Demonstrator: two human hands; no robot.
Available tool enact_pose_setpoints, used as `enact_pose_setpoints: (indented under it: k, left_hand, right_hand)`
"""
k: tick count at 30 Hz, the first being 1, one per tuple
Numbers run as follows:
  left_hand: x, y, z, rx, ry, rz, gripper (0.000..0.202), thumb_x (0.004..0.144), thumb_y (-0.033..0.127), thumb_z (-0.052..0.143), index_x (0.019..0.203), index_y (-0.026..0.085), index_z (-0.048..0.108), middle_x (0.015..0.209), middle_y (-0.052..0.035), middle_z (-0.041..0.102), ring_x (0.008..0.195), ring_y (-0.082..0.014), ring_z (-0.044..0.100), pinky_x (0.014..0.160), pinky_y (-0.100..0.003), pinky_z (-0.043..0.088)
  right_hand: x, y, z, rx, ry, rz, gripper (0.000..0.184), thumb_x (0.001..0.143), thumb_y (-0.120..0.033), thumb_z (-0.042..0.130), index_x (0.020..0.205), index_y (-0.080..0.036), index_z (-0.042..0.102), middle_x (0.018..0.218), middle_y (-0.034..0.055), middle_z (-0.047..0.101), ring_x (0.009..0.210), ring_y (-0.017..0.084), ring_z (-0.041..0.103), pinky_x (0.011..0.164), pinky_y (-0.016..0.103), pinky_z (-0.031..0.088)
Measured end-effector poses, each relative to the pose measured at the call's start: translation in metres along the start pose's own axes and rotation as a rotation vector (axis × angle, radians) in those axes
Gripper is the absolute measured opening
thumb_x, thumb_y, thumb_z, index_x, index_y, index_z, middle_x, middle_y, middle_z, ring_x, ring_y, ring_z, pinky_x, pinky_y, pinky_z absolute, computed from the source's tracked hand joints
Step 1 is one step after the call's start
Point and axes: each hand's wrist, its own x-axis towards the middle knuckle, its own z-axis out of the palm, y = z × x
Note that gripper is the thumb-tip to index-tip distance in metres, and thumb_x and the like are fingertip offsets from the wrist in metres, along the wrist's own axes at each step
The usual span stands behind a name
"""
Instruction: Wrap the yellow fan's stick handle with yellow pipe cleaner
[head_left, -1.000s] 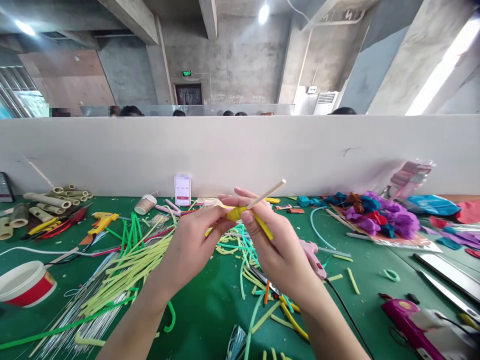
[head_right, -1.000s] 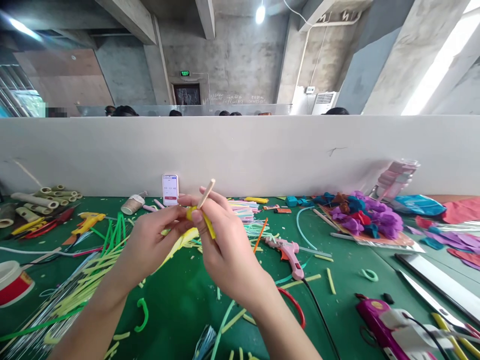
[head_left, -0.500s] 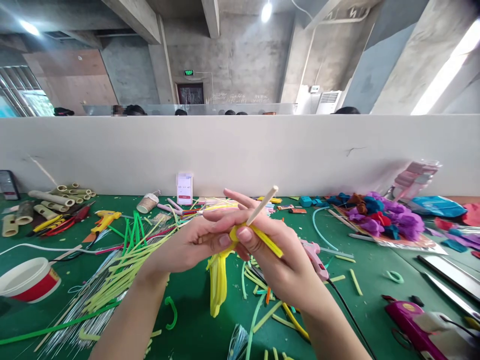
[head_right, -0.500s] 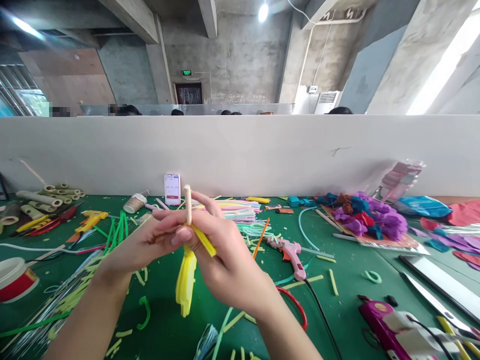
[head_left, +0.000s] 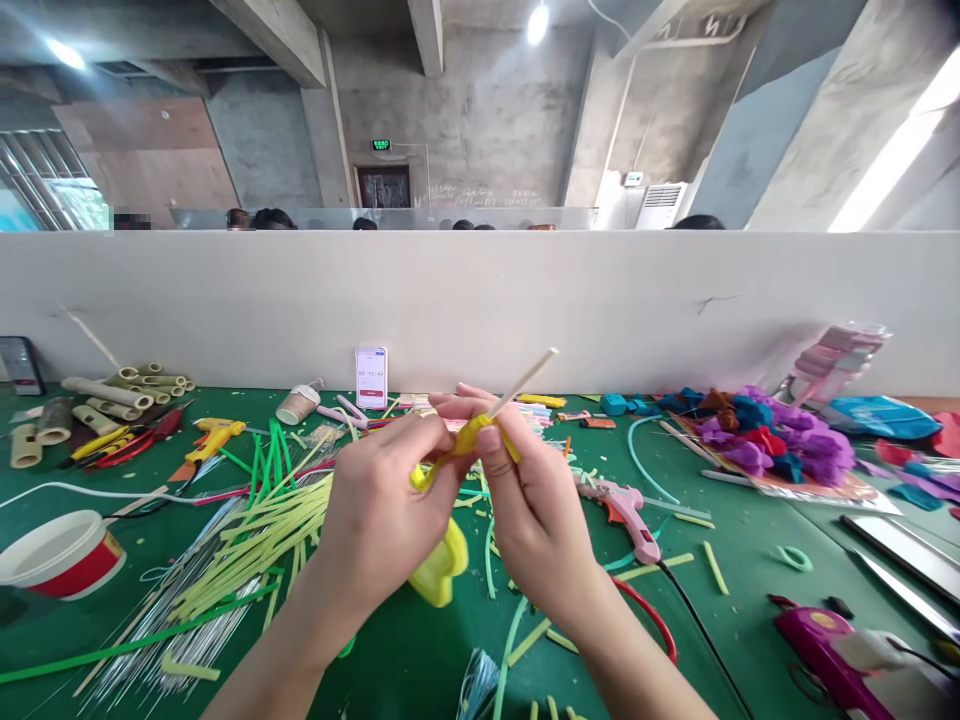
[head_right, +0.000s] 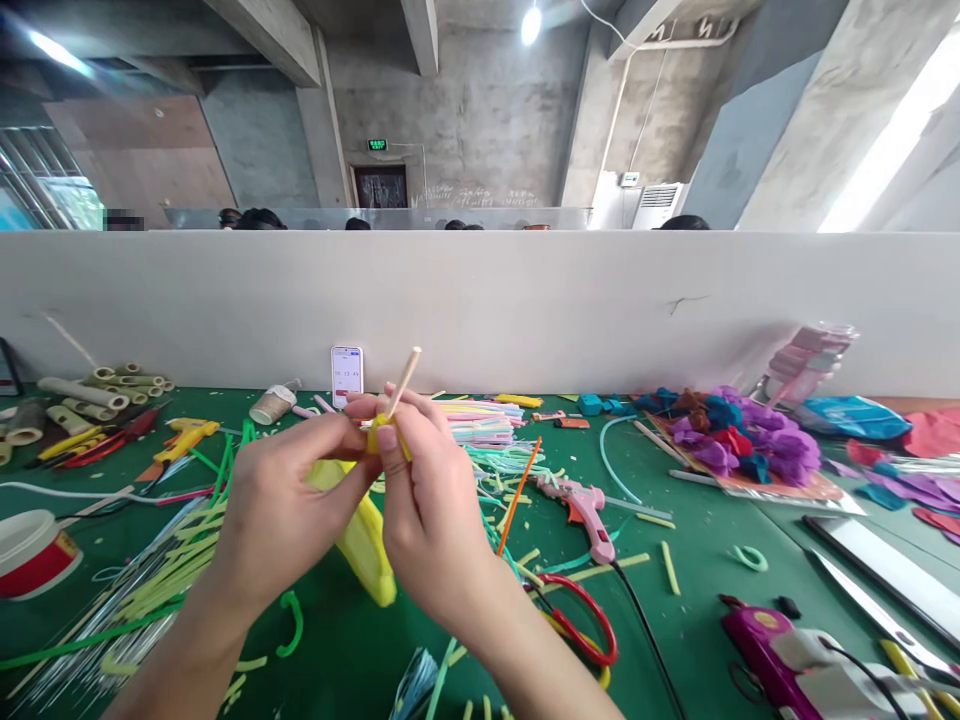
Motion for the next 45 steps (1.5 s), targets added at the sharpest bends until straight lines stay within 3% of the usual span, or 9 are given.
enact_pose_setpoints:
  k: [9, 11, 14, 17, 27, 35, 37, 42, 45]
  left_hand:
    - [0.000, 0.008, 0.000, -0.068, -0.013, 0.011, 0.017, 0.089, 0.015, 0.061, 0.073, 0.019, 0.057, 0.067, 0.0014, 0.063, 0.063, -0.0115, 0.059, 0.062, -0.023, 0.048]
    - [0.002, 0.004, -0.003, -0.279, -0.155, -0.099, 0.006, 0.091, 0.023, 0.064, 0.085, 0.020, 0.064, 0.077, 0.0000, 0.068, 0.070, -0.0128, 0.064, 0.067, -0.023, 0.053]
    - [0.006, -0.005, -0.008, -0.595, -0.492, -0.216, 0.020, 0.097, 0.032, 0.056, 0.110, 0.024, 0.068, 0.107, -0.0054, 0.072, 0.096, -0.0174, 0.069, 0.084, -0.028, 0.058]
    - [0.009, -0.012, -0.006, -0.701, -0.653, -0.234, 0.026, 0.099, 0.036, 0.051, 0.104, 0.023, 0.073, 0.106, -0.0070, 0.074, 0.102, -0.0206, 0.069, 0.091, -0.033, 0.057]
    - [0.004, -0.006, 0.002, -0.117, -0.147, -0.143, 0.012, 0.092, 0.025, 0.064, 0.081, 0.020, 0.065, 0.077, 0.0004, 0.072, 0.070, -0.0141, 0.065, 0.064, -0.024, 0.047]
    - [-0.001, 0.004, 0.009, 0.107, -0.029, 0.010, 0.013, 0.092, 0.017, 0.059, 0.079, 0.019, 0.062, 0.075, -0.0016, 0.069, 0.070, -0.0166, 0.063, 0.065, -0.028, 0.045]
    - [0.001, 0.001, 0.003, 0.045, -0.102, -0.063, 0.012, 0.090, 0.020, 0.062, 0.078, 0.020, 0.062, 0.074, -0.0006, 0.068, 0.068, -0.0161, 0.062, 0.062, -0.027, 0.046]
    - [0.008, -0.018, -0.021, -0.384, -0.598, -0.116, 0.019, 0.098, 0.030, 0.054, 0.104, 0.025, 0.071, 0.100, -0.0046, 0.074, 0.094, -0.0185, 0.069, 0.078, -0.026, 0.057]
    - [0.011, -0.023, -0.024, -0.486, -0.658, -0.116, 0.026, 0.099, 0.031, 0.050, 0.098, 0.022, 0.074, 0.102, -0.0079, 0.075, 0.098, -0.0214, 0.070, 0.082, -0.030, 0.059]
  right_hand:
    - [0.000, -0.003, -0.005, -0.086, 0.002, -0.002, 0.026, 0.101, -0.022, 0.049, 0.120, -0.027, 0.066, 0.125, 0.0048, 0.070, 0.132, 0.023, 0.052, 0.112, 0.047, 0.042]
    - [0.000, -0.005, -0.009, 0.005, -0.021, 0.035, 0.025, 0.102, -0.024, 0.048, 0.117, -0.029, 0.067, 0.124, 0.0032, 0.071, 0.135, 0.021, 0.050, 0.113, 0.045, 0.041]
    - [0.000, -0.010, -0.014, 0.158, -0.046, 0.108, 0.023, 0.103, -0.027, 0.048, 0.115, -0.030, 0.068, 0.125, 0.0018, 0.071, 0.134, 0.020, 0.052, 0.113, 0.042, 0.042]
    - [0.000, -0.012, -0.018, 0.209, -0.088, 0.153, 0.024, 0.104, -0.029, 0.047, 0.115, -0.030, 0.069, 0.126, 0.0014, 0.070, 0.134, 0.020, 0.052, 0.114, 0.042, 0.041]
    - [0.001, 0.000, -0.008, 0.086, 0.005, 0.116, 0.029, 0.105, -0.030, 0.044, 0.122, -0.028, 0.066, 0.133, 0.0034, 0.066, 0.131, 0.021, 0.054, 0.115, 0.046, 0.039]
    - [-0.002, -0.003, -0.003, -0.002, 0.106, 0.143, 0.024, 0.102, -0.033, 0.049, 0.118, -0.024, 0.065, 0.123, 0.0065, 0.070, 0.128, 0.023, 0.056, 0.108, 0.042, 0.044]
    - [-0.001, -0.003, -0.004, 0.028, 0.085, 0.143, 0.024, 0.103, -0.031, 0.048, 0.117, -0.024, 0.066, 0.123, 0.0059, 0.070, 0.129, 0.021, 0.055, 0.111, 0.041, 0.042]
    - [-0.003, -0.004, -0.004, 0.190, -0.031, 0.170, 0.024, 0.104, -0.030, 0.044, 0.116, -0.028, 0.065, 0.129, 0.0034, 0.068, 0.135, 0.020, 0.051, 0.116, 0.044, 0.038]
    - [-0.003, -0.005, -0.005, 0.186, -0.089, 0.159, 0.026, 0.105, -0.031, 0.044, 0.118, -0.029, 0.065, 0.134, 0.0027, 0.066, 0.139, 0.020, 0.047, 0.119, 0.047, 0.034]
